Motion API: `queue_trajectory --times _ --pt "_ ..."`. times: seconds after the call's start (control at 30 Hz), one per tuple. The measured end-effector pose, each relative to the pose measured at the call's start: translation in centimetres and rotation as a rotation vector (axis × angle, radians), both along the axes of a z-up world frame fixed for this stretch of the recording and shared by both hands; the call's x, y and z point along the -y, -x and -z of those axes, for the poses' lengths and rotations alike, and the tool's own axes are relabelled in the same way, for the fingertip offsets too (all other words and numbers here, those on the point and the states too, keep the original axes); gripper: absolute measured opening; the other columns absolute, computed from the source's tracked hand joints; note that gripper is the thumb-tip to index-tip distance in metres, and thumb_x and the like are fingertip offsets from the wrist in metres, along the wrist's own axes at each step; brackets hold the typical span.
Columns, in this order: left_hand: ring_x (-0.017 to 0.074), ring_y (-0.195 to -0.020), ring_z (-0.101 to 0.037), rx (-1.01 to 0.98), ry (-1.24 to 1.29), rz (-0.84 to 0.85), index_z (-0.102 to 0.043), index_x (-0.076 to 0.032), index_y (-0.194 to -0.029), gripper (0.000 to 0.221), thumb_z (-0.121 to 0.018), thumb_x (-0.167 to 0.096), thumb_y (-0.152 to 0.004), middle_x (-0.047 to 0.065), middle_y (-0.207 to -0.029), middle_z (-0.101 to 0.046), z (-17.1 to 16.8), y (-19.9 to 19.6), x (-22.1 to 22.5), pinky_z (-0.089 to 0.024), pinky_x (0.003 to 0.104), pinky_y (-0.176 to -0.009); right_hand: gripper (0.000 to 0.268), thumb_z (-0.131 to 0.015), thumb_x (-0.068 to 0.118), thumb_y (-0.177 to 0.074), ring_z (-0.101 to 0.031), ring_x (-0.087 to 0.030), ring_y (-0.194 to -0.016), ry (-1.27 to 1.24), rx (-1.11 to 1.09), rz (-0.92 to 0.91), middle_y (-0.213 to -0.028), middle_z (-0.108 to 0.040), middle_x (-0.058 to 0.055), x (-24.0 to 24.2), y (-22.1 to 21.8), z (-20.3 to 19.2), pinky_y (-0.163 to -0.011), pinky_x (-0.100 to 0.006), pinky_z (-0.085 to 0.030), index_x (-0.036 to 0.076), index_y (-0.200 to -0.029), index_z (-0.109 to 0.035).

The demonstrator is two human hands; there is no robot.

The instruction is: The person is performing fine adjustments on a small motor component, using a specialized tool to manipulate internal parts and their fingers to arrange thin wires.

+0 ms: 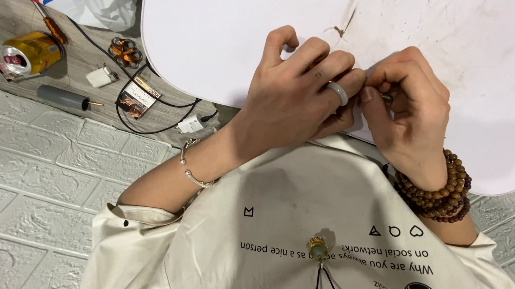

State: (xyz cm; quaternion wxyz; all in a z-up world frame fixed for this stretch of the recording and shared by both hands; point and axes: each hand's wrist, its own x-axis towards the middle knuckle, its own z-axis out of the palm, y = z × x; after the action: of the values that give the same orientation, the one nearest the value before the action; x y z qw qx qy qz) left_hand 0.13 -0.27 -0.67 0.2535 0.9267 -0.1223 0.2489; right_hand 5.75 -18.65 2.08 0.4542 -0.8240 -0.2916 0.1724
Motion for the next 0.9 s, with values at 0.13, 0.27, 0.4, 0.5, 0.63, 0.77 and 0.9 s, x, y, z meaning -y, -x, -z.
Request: queue_trajectory --times 0.13,0.27,0.4,0.5,0.63,0.77,0.9 --pt "0.0177 -0.089 -0.046 -0.008 -0.011 0.010 -0.069 -0.014 -0.104 0.022 -0.074 -0.032 -0.093 -0.001 -0.102 -0.052 -0.1 0.0 -0.1 -0.036 0.040 -0.089 0.020 -0.059 -0.024 -0.091 -0.042 -0.016 -0.076 0.005 -0.005 0.003 -0.102 -0.052 -0.014 -0.4 0.1 -0.3 -0.063 -0.025 -0.035 -0.007 -0.099 -0.053" --pt "0.0178 -0.089 -0.047 -0.015 -0.010 0.025 -0.070 -0.014 -0.109 0.025 -0.076 -0.032 -0.092 -0.001 -0.104 -0.055 0.0 0.0 -0.2 -0.037 0.040 -0.090 0.021 -0.056 -0.025 -0.093 -0.041 -0.014 -0.070 -0.004 0.016 -0.026 -0.113 -0.051 -0.020 -0.9 0.4 -1.0 -0.057 -0.024 -0.035 -0.009 -0.104 -0.049" --pt "0.0172 -0.088 -0.051 -0.005 0.005 0.009 -0.073 -0.015 -0.106 0.026 -0.076 -0.036 -0.091 -0.002 -0.104 -0.060 0.1 0.1 0.1 -0.038 0.040 -0.089 0.021 -0.055 -0.024 -0.093 -0.042 -0.014 -0.072 -0.039 0.015 -0.017 -0.115 -0.053 -0.021 -0.9 0.7 -0.7 -0.060 -0.025 -0.037 -0.008 -0.106 -0.049" --pt "0.0166 -0.086 -0.051 -0.002 -0.006 -0.008 -0.070 -0.014 -0.101 0.023 -0.078 -0.033 -0.090 -0.003 -0.103 -0.060 -0.1 0.0 0.3 -0.037 0.040 -0.089 0.023 -0.056 -0.026 -0.093 -0.039 -0.013 -0.070 -0.034 0.024 0.011 -0.112 -0.051 -0.019 -0.7 0.8 -0.5 -0.058 -0.025 -0.034 -0.008 -0.106 -0.050" --pt "0.0154 -0.087 -0.054 0.005 -0.017 -0.031 -0.072 -0.017 -0.099 0.020 -0.078 -0.033 -0.088 -0.005 -0.103 -0.063 0.2 0.0 0.6 -0.037 0.040 -0.089 0.023 -0.056 -0.027 -0.093 -0.041 -0.014 -0.071 -0.076 -0.009 0.041 -0.113 -0.052 -0.019 -0.8 0.8 -0.5 -0.059 -0.024 -0.035 -0.009 -0.105 -0.051" --pt "0.0156 -0.086 -0.055 -0.031 -0.003 -0.026 -0.076 -0.017 -0.098 0.018 -0.076 -0.032 -0.089 -0.003 -0.103 -0.065 0.0 0.0 0.6 -0.036 0.042 -0.089 0.022 -0.057 -0.027 -0.092 -0.042 -0.013 -0.069 -0.113 -0.024 0.037 -0.111 -0.054 -0.019 -0.7 0.8 -0.3 -0.057 -0.023 -0.036 -0.009 -0.105 -0.051" --pt "0.0164 -0.086 -0.055 -0.039 0.039 -0.017 -0.079 -0.013 -0.097 0.017 -0.073 -0.028 -0.090 -0.001 -0.103 -0.066 -0.5 0.0 0.5 -0.035 0.043 -0.089 0.021 -0.059 -0.026 -0.093 -0.042 -0.012 -0.068 -0.135 -0.053 0.040 -0.111 -0.054 -0.019 -0.4 0.7 0.0 -0.057 -0.022 -0.036 -0.009 -0.104 -0.052"
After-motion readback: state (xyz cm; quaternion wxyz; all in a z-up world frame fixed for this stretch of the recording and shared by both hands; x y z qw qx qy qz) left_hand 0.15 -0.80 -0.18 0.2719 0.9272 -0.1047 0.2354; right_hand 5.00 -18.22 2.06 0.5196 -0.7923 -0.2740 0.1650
